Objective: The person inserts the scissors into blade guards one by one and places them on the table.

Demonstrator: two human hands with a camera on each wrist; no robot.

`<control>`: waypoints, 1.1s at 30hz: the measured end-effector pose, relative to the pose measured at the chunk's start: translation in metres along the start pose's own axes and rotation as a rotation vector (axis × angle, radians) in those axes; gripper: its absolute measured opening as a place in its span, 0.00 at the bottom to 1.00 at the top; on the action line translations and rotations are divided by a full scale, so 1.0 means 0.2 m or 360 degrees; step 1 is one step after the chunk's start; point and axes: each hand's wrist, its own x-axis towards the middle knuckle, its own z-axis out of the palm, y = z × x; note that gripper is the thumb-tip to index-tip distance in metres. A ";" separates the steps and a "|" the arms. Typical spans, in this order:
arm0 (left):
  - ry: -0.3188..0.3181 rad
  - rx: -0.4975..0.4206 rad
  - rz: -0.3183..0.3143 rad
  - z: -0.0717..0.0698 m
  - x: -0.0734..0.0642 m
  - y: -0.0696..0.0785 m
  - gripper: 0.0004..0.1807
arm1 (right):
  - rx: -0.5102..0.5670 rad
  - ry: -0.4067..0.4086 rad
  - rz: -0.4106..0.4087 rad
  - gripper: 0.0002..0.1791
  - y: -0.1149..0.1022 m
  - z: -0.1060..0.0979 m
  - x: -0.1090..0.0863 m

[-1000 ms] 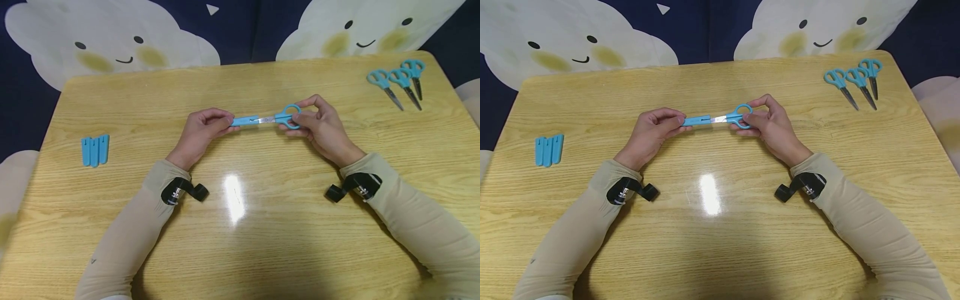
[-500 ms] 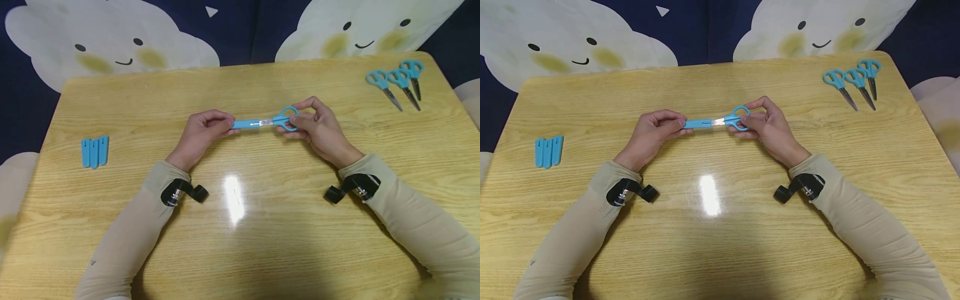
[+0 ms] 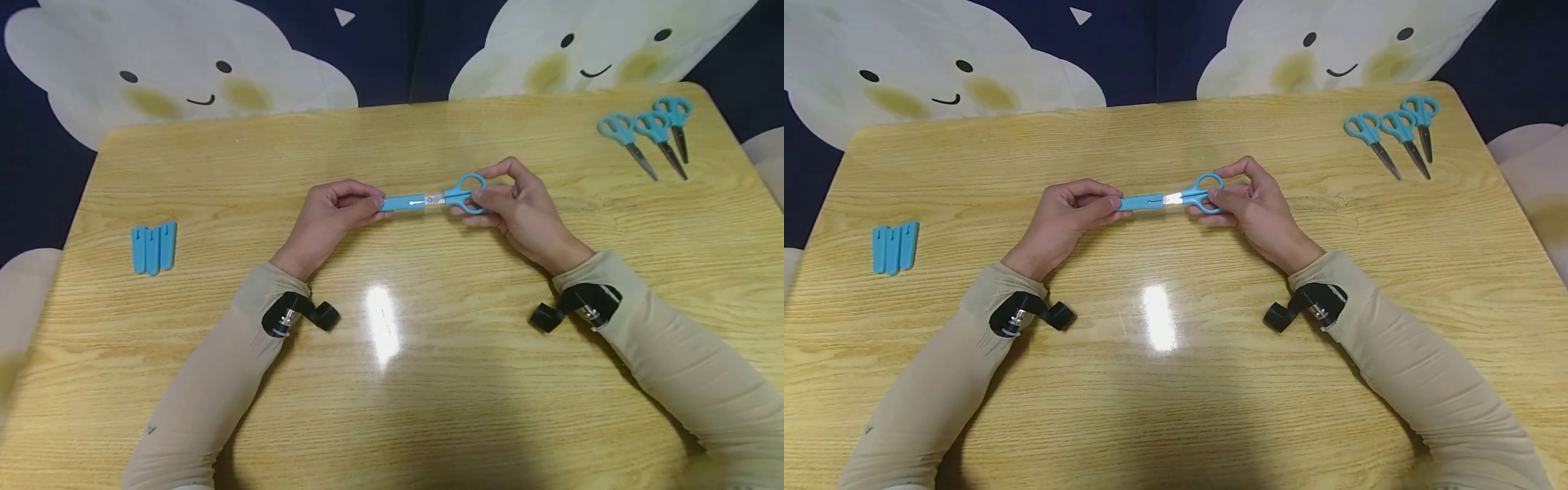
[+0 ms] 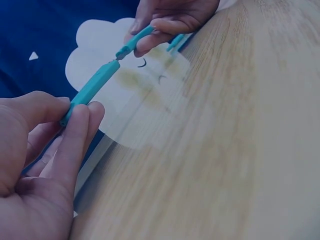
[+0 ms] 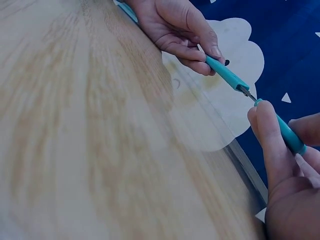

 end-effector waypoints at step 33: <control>0.0037 0.0233 0.0004 0.00 0.00 0.00 0.13 | -0.0110 0.0076 -0.0007 0.16 0.03 0.05 0.00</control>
